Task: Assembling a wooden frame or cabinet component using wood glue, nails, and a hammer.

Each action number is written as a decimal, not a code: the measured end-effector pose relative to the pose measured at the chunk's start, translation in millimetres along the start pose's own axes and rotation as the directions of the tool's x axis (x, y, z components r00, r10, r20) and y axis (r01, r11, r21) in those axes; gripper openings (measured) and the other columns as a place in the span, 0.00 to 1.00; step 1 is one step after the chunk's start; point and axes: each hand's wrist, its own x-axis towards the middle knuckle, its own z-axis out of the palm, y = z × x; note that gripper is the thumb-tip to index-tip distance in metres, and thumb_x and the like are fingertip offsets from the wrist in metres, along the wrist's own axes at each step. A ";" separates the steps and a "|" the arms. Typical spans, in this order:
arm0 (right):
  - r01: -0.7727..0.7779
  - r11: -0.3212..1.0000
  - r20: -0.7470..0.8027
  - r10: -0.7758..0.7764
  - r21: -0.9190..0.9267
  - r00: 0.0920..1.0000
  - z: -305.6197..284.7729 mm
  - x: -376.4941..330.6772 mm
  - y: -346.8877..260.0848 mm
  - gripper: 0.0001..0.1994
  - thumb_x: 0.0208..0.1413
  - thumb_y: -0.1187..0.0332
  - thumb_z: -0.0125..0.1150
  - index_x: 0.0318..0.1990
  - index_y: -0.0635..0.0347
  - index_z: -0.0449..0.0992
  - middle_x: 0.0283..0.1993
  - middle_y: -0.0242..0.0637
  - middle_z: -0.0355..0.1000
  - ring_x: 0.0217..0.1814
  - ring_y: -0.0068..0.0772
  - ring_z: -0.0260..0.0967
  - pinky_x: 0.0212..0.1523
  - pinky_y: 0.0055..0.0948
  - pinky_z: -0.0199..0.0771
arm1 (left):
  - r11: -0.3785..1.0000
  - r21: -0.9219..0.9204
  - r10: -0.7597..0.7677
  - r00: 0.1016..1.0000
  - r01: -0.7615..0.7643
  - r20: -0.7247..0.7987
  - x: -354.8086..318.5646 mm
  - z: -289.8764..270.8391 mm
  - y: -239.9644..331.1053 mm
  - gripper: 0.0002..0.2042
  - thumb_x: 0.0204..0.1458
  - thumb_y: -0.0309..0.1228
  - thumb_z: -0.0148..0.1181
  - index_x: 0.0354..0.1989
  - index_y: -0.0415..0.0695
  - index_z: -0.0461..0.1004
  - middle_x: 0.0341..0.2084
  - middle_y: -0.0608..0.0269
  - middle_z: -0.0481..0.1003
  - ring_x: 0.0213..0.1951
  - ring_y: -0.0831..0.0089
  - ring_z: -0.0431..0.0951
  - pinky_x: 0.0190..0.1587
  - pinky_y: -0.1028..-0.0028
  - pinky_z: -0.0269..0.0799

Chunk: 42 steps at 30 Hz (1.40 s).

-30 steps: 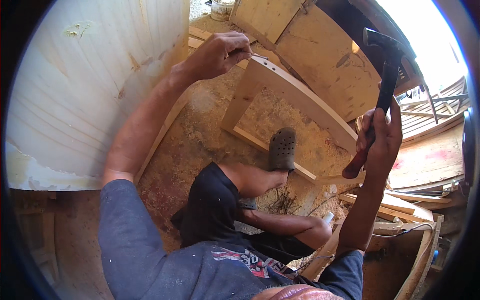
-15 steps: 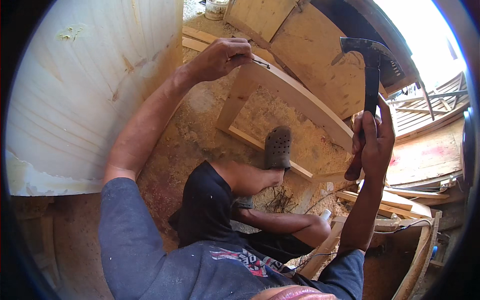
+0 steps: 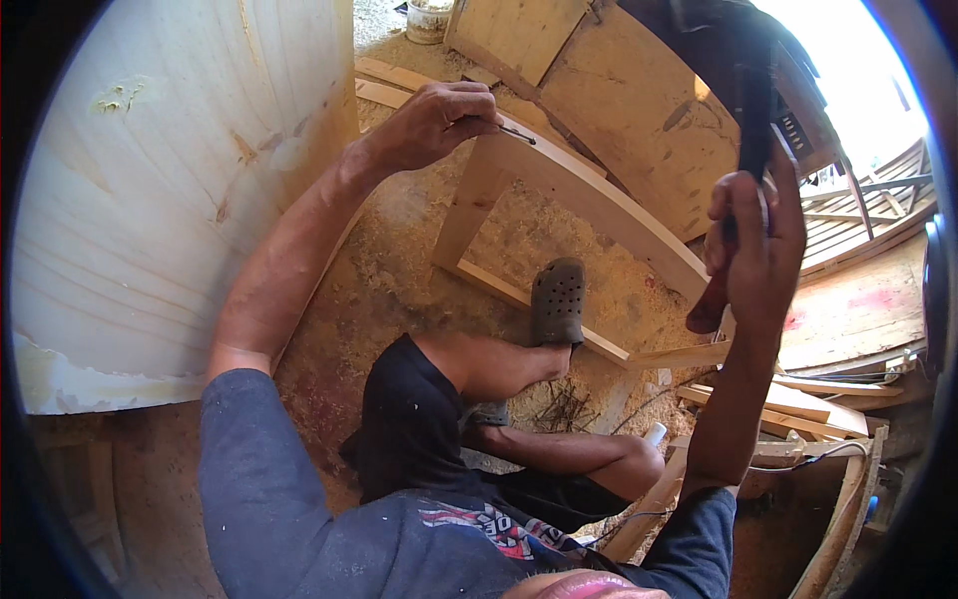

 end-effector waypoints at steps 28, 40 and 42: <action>-0.231 0.946 0.060 0.224 0.227 0.973 -4.0 -26.4 18.3 0.21 0.73 0.64 0.50 0.70 0.56 0.64 0.25 0.25 0.65 0.14 0.09 0.55 0.13 0.13 0.53 | 0.986 -0.074 -0.155 0.986 0.151 -0.055 2.7 -3.3 8.3 0.06 0.62 0.26 0.61 0.37 0.36 0.75 0.28 0.59 0.75 0.30 0.69 0.75 0.36 0.68 0.71; -0.188 0.980 0.013 0.187 0.066 0.982 -29.0 -23.0 21.3 0.23 0.71 0.62 0.55 0.69 0.58 0.65 0.25 0.27 0.67 0.15 0.11 0.56 0.14 0.16 0.53 | 0.996 0.087 0.004 0.998 0.002 -0.069 -4.3 -8.4 0.1 0.06 0.62 0.27 0.62 0.36 0.37 0.75 0.29 0.58 0.75 0.32 0.65 0.76 0.35 0.66 0.72; -0.151 0.986 -0.050 0.154 0.065 0.987 -31.5 -17.3 15.8 0.24 0.71 0.62 0.55 0.70 0.58 0.63 0.26 0.28 0.67 0.15 0.11 0.57 0.15 0.16 0.53 | 0.998 0.044 -0.031 0.997 0.034 -0.068 -5.7 -6.0 1.3 0.06 0.61 0.27 0.63 0.36 0.37 0.75 0.29 0.58 0.75 0.32 0.65 0.77 0.35 0.66 0.72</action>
